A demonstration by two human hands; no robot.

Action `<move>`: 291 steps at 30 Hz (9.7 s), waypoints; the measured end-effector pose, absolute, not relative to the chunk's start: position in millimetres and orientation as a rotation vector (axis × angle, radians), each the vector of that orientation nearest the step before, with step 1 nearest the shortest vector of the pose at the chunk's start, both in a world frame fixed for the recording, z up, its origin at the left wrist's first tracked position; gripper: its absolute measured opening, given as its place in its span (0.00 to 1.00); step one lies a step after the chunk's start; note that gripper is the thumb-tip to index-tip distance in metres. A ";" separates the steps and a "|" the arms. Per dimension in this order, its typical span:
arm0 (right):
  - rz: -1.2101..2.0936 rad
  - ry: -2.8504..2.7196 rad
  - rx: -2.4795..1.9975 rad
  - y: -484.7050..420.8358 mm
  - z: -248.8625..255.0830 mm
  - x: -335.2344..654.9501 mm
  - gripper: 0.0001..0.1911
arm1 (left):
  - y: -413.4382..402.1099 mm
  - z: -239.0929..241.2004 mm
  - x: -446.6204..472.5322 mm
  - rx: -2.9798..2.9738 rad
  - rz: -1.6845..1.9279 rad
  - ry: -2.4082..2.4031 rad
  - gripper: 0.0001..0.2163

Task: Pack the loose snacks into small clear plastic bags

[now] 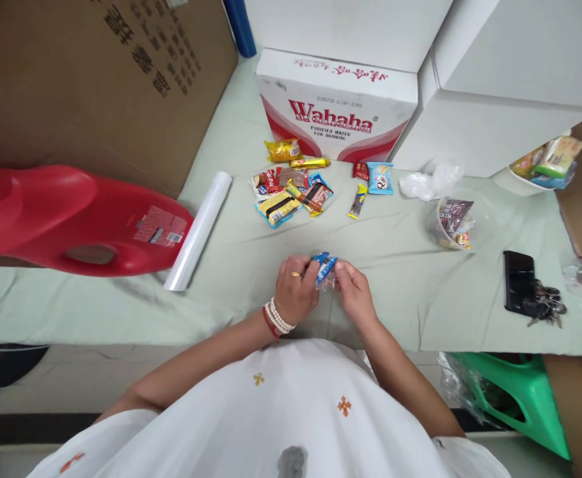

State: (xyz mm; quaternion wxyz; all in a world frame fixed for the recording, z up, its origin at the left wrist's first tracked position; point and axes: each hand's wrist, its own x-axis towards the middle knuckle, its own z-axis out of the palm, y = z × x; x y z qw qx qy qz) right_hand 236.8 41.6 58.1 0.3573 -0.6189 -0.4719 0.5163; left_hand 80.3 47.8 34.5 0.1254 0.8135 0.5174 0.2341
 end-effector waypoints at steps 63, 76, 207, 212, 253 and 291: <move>1.522 -1.010 -1.270 48.5 53.3 261.6 0.15 | 78.9 56.4 86.8 1.271 0.901 1.029 0.17; 1.539 -1.194 -1.339 64.7 51.7 233.6 0.17 | 69.5 38.4 63.5 1.025 0.922 1.244 0.13; 1.472 -0.657 -1.544 67.0 40.6 239.0 0.21 | 63.8 66.7 36.9 1.702 0.867 1.515 0.07; 1.464 -0.710 -1.498 63.0 46.6 231.0 0.22 | 63.0 54.1 74.9 1.900 0.576 1.435 0.08; 1.353 -0.561 -1.496 84.7 36.0 272.8 0.17 | 94.0 39.6 -28.8 0.771 1.250 1.904 0.09; 0.552 -2.252 -1.653 115.6 101.9 315.4 0.30 | 29.3 18.7 13.8 2.292 0.242 1.294 0.29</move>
